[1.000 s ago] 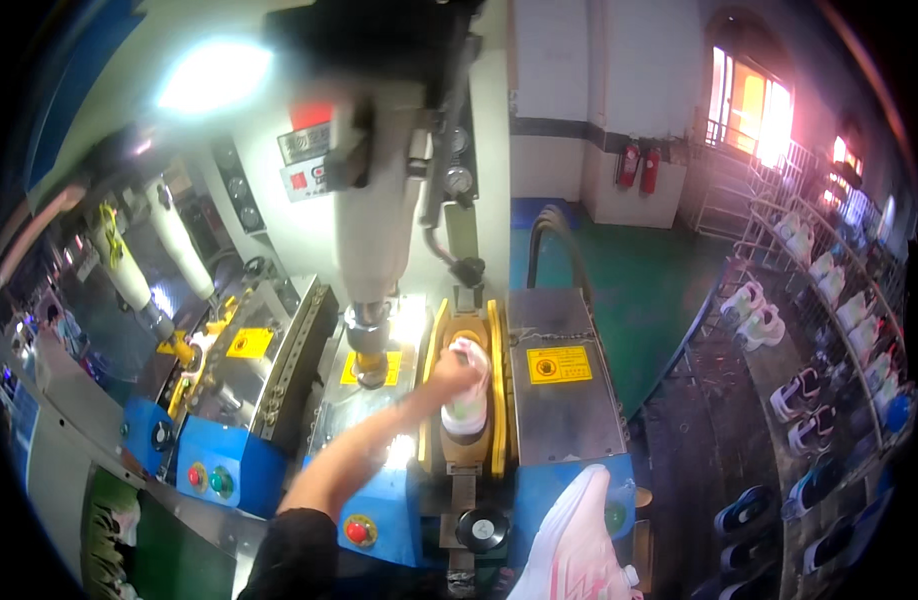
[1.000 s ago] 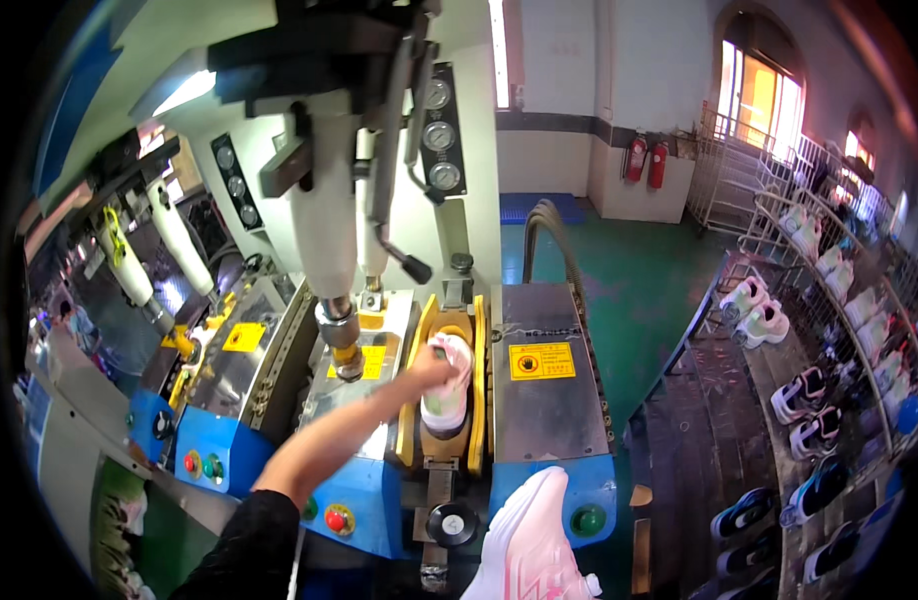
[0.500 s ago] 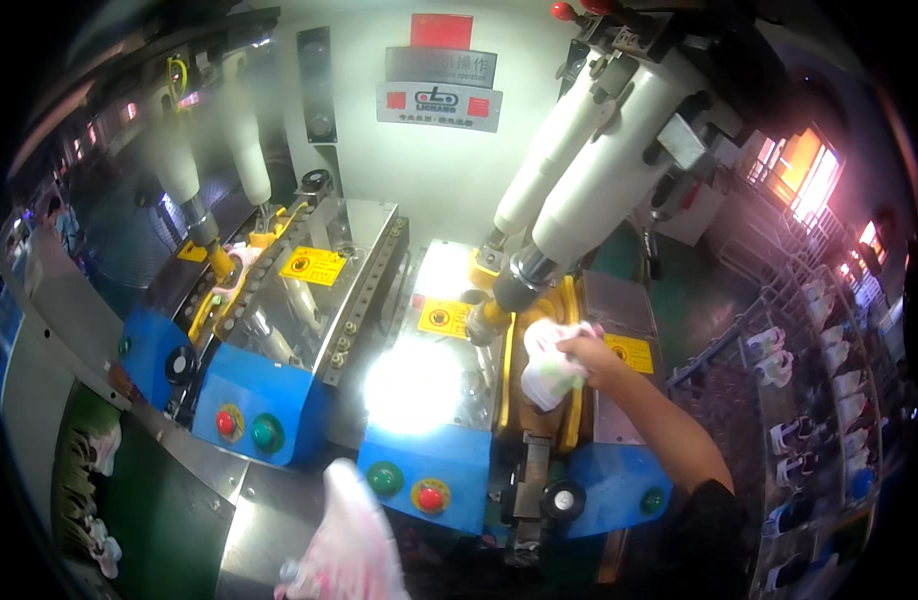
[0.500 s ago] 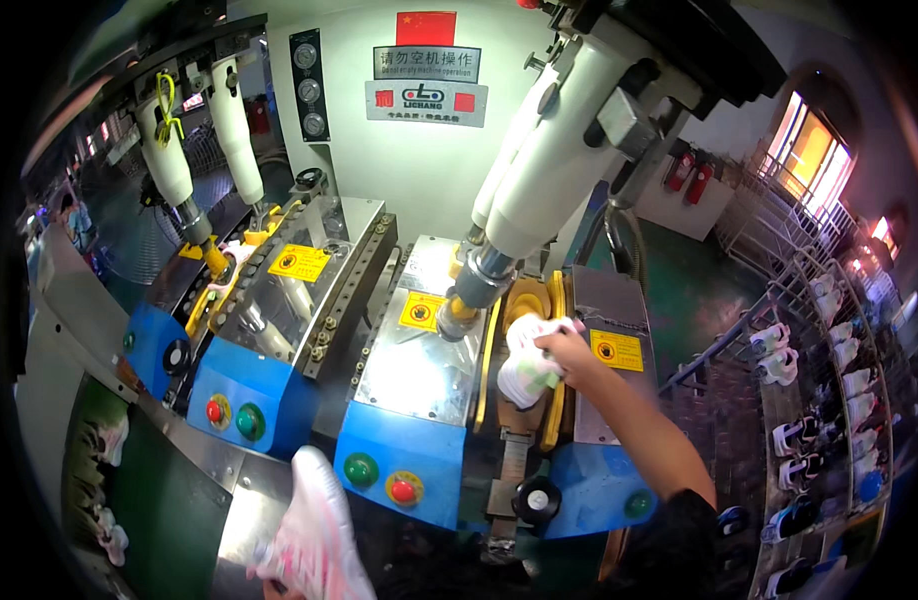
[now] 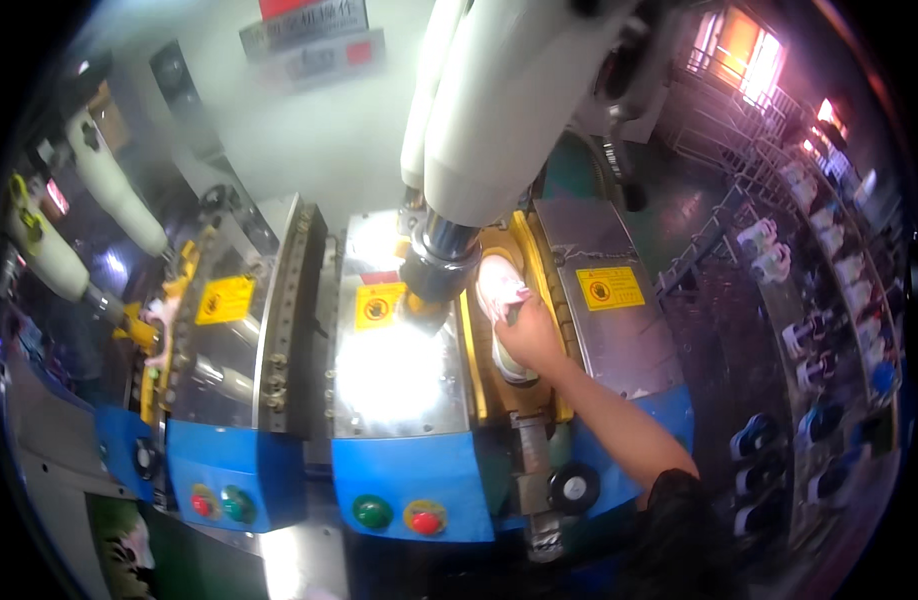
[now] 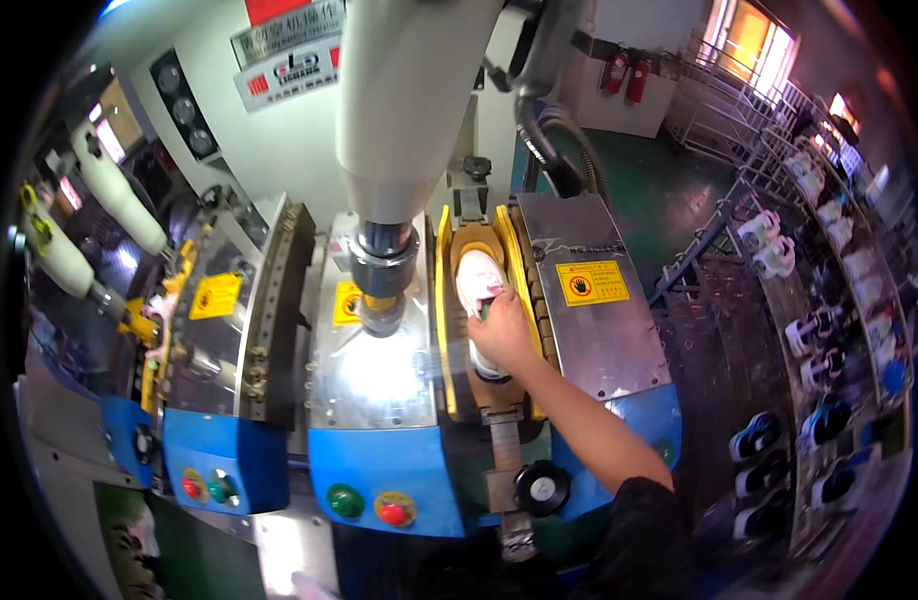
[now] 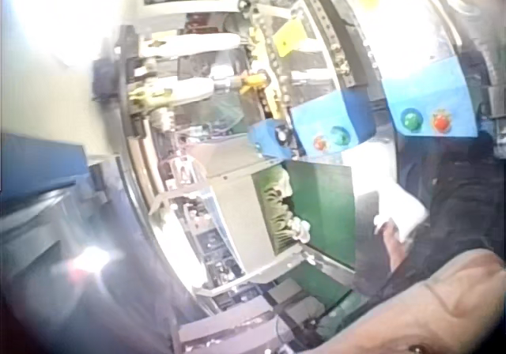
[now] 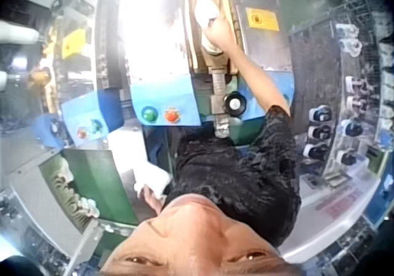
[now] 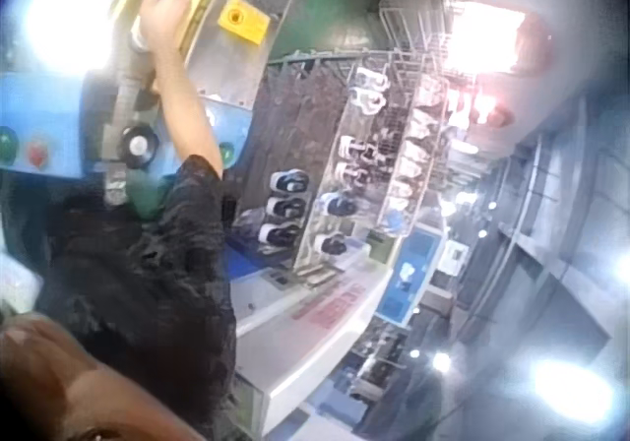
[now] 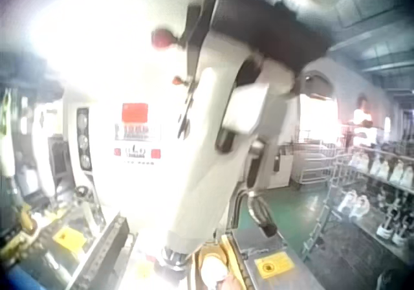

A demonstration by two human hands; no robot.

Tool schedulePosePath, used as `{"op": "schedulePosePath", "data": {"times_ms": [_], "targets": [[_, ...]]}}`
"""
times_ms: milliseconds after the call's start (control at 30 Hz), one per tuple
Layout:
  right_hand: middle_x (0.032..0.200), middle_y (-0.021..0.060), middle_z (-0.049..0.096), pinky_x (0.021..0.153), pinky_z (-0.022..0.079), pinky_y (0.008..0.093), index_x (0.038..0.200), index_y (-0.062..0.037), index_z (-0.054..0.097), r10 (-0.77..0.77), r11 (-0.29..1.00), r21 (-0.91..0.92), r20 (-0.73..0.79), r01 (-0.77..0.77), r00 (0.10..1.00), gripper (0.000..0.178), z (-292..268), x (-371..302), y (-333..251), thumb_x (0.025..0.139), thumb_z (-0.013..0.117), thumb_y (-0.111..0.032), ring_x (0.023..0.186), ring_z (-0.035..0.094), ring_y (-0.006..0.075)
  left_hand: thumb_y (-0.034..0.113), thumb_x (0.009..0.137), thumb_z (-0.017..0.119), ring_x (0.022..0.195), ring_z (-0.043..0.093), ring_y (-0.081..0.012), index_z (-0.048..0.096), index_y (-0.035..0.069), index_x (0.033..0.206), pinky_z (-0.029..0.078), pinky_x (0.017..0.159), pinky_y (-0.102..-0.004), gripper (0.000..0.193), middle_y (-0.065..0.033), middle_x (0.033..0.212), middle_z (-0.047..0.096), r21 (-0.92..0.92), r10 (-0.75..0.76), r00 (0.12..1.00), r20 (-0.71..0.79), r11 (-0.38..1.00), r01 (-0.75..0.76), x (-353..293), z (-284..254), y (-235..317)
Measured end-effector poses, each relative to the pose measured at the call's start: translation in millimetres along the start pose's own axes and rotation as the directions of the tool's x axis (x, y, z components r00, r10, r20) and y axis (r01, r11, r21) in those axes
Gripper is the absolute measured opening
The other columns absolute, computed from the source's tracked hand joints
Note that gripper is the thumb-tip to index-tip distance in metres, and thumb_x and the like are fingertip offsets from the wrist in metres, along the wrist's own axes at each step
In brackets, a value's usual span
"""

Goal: The person picks up components from a bin, uses a large machine to press them together, and then places the assembled shoes onto a conveyor belt.

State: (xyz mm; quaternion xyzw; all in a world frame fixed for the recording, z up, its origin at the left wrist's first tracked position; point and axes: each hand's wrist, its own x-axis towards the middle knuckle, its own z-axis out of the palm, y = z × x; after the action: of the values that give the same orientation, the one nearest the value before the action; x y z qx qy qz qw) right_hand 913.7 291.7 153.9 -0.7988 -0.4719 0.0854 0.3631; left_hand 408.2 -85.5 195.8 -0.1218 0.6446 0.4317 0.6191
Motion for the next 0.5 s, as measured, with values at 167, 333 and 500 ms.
{"op": "schedulePosePath", "data": {"times_ms": [167, 333, 500], "targets": [[0.115, 0.0308, 0.051, 0.092, 0.044, 0.0453, 0.117, 0.0101, 0.041, 0.065, 0.994, -0.088, 0.08, -0.058, 0.995, 0.058, -27.6, -12.6, -14.3, 0.075, 0.065, -0.022, 0.107, 0.053, 0.0423, 0.019, 0.092, 0.051, 0.099, 0.06, -0.0244, 0.044, 0.004, 0.125, 0.052, 0.082, -0.0365, 0.037, -0.0133, 0.114, 0.058, 0.152, 0.244, 0.938, 0.247, 0.946, -0.287, 45.1, 76.0, 29.4], [0.116, 0.0263, 0.052, 0.098, 0.038, 0.0463, 0.124, 0.0051, 0.044, -0.567, 0.823, 0.043, -0.013, 0.567, 0.824, 0.056, -37.8, -163.3, -158.8, 0.079, 0.064, -0.022, 0.11, 0.05, 0.041, 0.024, 0.09, 0.058, 0.081, 0.063, -0.0248, 0.041, 0.002, 0.125, 0.055, 0.056, -0.0334, 0.044, -0.0157, 0.108, 0.057, 0.356, -0.056, 0.95, 0.306, 0.932, -0.06, 133.3, -17.9, 31.3], [0.141, 0.0279, 0.03, 0.105, 0.021, 0.0604, 0.134, 0.0056, 0.036, -0.611, 0.637, -0.107, 0.534, 0.764, 0.584, 0.068, 72.2, -218.9, -226.9, 0.084, 0.055, -0.036, 0.132, 0.03, 0.0384, 0.017, 0.088, 0.057, 0.072, 0.062, -0.0239, 0.041, 0.005, 0.126, 0.049, 0.044, -0.0285, 0.043, -0.0153, 0.107, 0.058, 0.141, 0.204, 0.96, 0.189, 0.962, -0.232, 106.1, 0.8, 57.7]]}}
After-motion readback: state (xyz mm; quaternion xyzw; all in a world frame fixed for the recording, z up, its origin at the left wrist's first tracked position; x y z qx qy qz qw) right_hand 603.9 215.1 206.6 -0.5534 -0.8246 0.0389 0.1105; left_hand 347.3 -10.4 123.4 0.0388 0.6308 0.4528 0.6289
